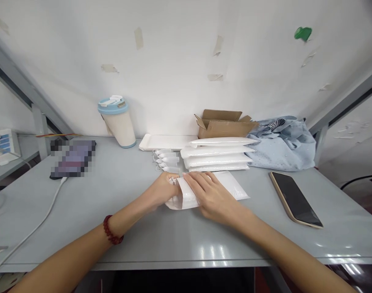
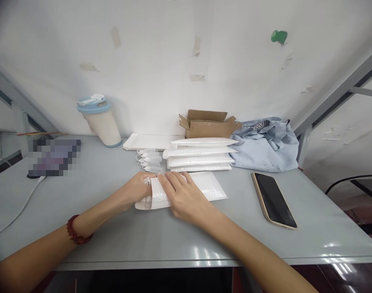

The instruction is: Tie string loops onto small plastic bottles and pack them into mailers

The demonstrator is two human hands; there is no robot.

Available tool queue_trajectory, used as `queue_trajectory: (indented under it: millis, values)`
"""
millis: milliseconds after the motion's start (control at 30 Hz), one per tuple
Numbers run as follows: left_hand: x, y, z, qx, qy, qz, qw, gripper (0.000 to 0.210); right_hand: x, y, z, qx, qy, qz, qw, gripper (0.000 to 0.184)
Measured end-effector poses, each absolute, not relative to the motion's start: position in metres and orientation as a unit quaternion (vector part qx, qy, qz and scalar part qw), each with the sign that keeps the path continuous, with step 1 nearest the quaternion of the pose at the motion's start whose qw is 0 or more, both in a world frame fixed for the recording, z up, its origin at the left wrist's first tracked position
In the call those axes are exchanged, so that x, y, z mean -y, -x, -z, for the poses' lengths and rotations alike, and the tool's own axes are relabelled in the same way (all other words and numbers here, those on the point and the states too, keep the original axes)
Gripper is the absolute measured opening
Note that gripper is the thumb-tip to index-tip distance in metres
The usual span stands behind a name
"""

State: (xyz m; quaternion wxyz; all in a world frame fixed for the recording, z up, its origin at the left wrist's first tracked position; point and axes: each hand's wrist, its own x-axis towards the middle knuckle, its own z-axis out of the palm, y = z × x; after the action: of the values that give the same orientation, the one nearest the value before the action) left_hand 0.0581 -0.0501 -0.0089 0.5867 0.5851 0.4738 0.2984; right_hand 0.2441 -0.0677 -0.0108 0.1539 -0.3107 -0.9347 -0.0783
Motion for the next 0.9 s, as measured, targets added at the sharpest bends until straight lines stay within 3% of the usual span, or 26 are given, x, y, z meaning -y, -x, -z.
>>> queue_trajectory:
  millis: [167,333,467,600,733,900]
  values:
    - [0.041,-0.042,-0.002,-0.479,-0.528,-0.29,0.639,0.021,0.064,-0.247,0.011,0.913,0.304,0.193,0.193,0.045]
    - [0.034,-0.029,-0.012,-0.482,-0.494,-0.329,0.644,0.037,0.061,-0.251,0.007,0.906,0.32,0.204,0.188,0.038]
    - [0.039,-0.031,-0.02,-0.47,-0.565,-0.337,0.589,0.035,0.06,-0.253,0.005,0.903,0.324,0.214,0.184,0.031]
    - [0.047,-0.038,-0.021,-0.412,-0.718,-0.261,0.497,0.032,0.059,-0.257,0.002,0.884,0.324,0.255,0.221,0.03]
    - [0.052,-0.049,-0.006,-0.414,-0.741,-0.262,0.46,0.026,0.058,-0.26,-0.002,0.87,0.333,0.249,0.263,0.025]
    - [0.054,-0.064,0.018,-0.424,-0.622,-0.281,0.595,0.023,0.051,-0.261,0.0,0.865,0.366,0.239,0.245,0.017]
